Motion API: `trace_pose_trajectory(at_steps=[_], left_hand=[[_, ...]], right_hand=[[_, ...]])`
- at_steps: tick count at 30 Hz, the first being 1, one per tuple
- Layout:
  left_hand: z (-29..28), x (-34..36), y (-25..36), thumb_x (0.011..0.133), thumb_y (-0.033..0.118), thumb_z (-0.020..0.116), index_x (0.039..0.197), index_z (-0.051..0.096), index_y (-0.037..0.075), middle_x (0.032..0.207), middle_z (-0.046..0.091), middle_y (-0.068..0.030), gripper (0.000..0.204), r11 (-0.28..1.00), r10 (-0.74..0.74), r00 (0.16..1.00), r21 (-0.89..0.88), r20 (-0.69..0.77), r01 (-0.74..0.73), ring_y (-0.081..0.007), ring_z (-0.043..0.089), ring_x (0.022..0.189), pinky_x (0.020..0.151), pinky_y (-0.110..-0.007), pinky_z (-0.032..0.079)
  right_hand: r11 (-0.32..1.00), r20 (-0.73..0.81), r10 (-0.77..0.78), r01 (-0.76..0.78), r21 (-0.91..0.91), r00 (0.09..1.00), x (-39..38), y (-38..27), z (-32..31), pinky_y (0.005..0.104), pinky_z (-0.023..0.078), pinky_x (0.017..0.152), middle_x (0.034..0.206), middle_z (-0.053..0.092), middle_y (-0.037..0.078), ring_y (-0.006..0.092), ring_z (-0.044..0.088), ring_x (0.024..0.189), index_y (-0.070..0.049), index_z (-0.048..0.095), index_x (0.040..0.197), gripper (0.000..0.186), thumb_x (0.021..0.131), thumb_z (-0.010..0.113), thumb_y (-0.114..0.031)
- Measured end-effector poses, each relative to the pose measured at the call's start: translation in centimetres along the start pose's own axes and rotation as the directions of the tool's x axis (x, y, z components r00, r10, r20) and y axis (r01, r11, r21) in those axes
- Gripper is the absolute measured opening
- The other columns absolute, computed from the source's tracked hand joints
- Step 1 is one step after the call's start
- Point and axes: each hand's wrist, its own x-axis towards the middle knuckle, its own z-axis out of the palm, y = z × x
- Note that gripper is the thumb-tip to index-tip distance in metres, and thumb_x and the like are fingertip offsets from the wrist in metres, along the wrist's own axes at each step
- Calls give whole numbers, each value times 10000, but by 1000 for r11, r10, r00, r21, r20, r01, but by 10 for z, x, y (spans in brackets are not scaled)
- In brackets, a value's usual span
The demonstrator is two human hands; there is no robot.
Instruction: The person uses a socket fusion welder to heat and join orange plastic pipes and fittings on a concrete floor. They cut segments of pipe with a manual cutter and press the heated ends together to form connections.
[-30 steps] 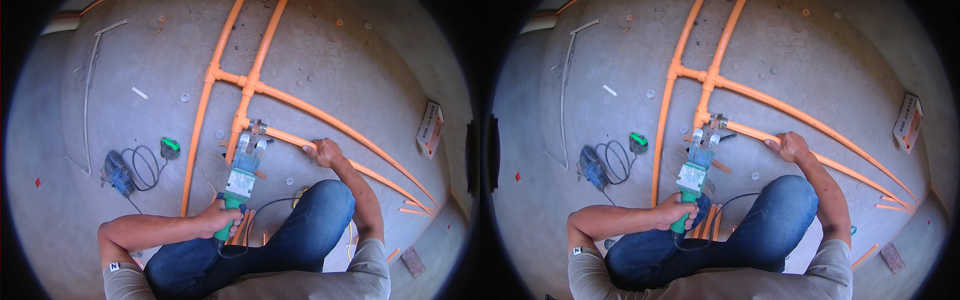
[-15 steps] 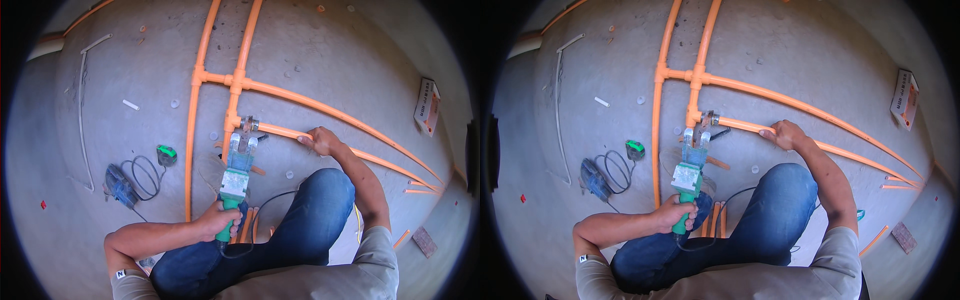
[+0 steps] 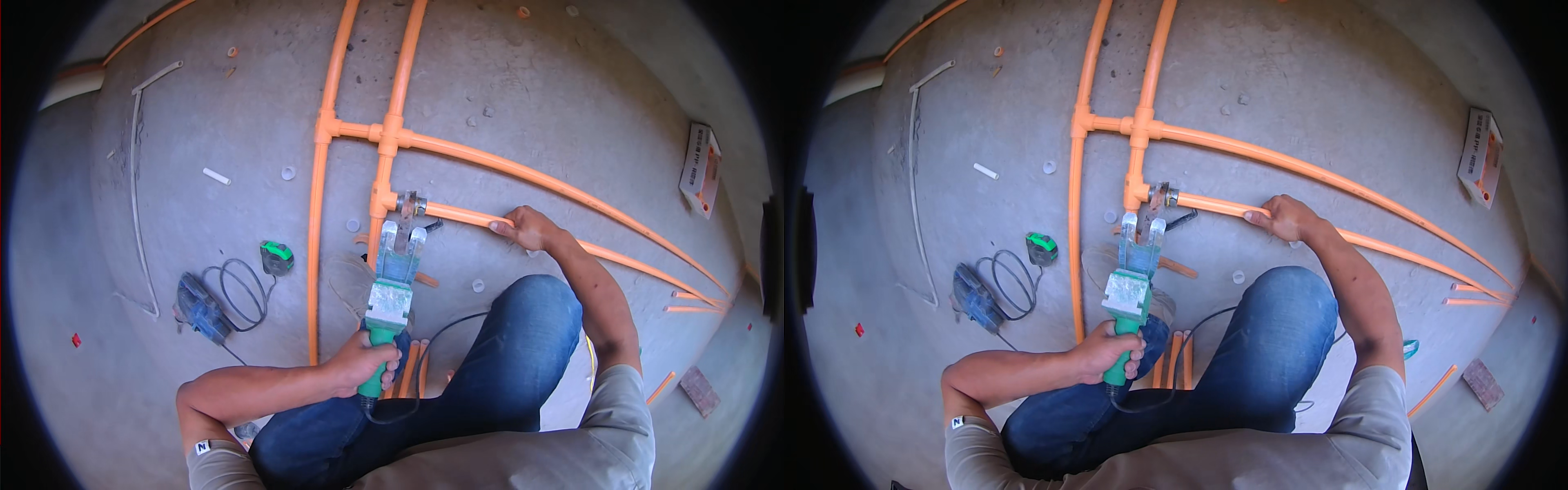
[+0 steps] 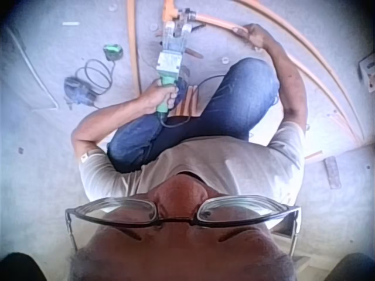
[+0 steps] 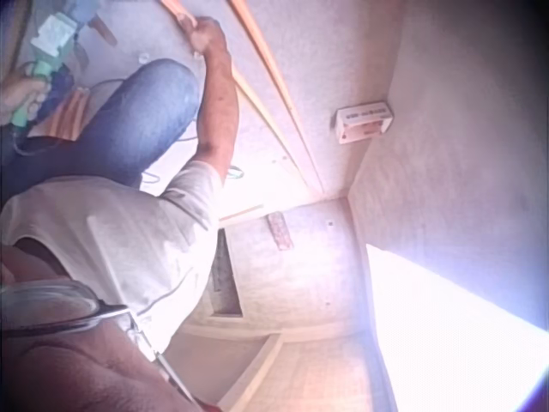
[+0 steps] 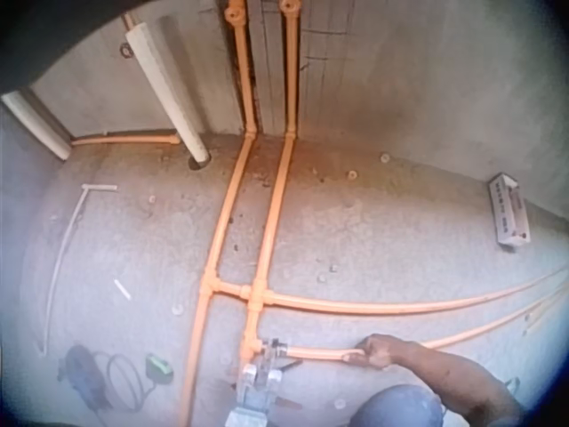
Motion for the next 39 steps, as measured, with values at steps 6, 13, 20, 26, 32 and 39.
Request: trace_pose_trajectory(at_steps=[6,13,20,26,32,39], left_hand=[[3,0,1,910,76,600,897,527,72,729,541,-36,75,1000,-7,1000,2,6,7,-148,545,572,547,-323,474],[4,-1,1,916,86,613,888,534,78,734,546,-35,85,1000,-14,1000,-15,-1,14,-154,552,574,538,-317,479],[9,-5,4,925,99,622,901,543,68,737,547,-38,88,999,-17,1000,-45,2,17,-160,553,580,532,-315,473],[12,-10,5,934,106,617,908,546,54,738,545,-39,92,996,0,1000,-95,-19,-2,-158,545,589,527,-306,464],[11,-11,4,935,107,614,911,548,63,736,544,-35,83,989,17,1000,-148,0,-17,-155,542,585,525,-303,461],[9,-11,5,933,109,619,909,546,73,731,545,-30,85,990,5,1000,-143,24,-2,-148,542,573,521,-299,460]], right_hand=[[994,-87,-57,48,-98,995,0,3,5,474,509,787,800,677,225,385,661,826,-10,724,920,745,915,451,-703],[974,-172,-73,33,-224,982,-6,-4,8,488,514,797,808,679,221,405,657,854,-35,716,892,743,907,431,-721],[951,-244,-113,34,-307,963,-6,-2,12,491,523,764,746,669,219,406,662,802,-35,704,857,727,903,445,-712],[943,-294,-138,34,-332,946,-6,0,17,490,527,733,722,670,211,398,667,767,-43,704,861,711,903,450,-706],[930,-336,-160,28,-366,928,-7,-2,21,490,531,721,710,674,204,400,669,747,-46,702,875,693,903,461,-695],[930,-353,-149,9,-369,924,-7,-6,24,486,534,730,721,681,203,396,678,764,-54,696,936,665,903,481,-683]])
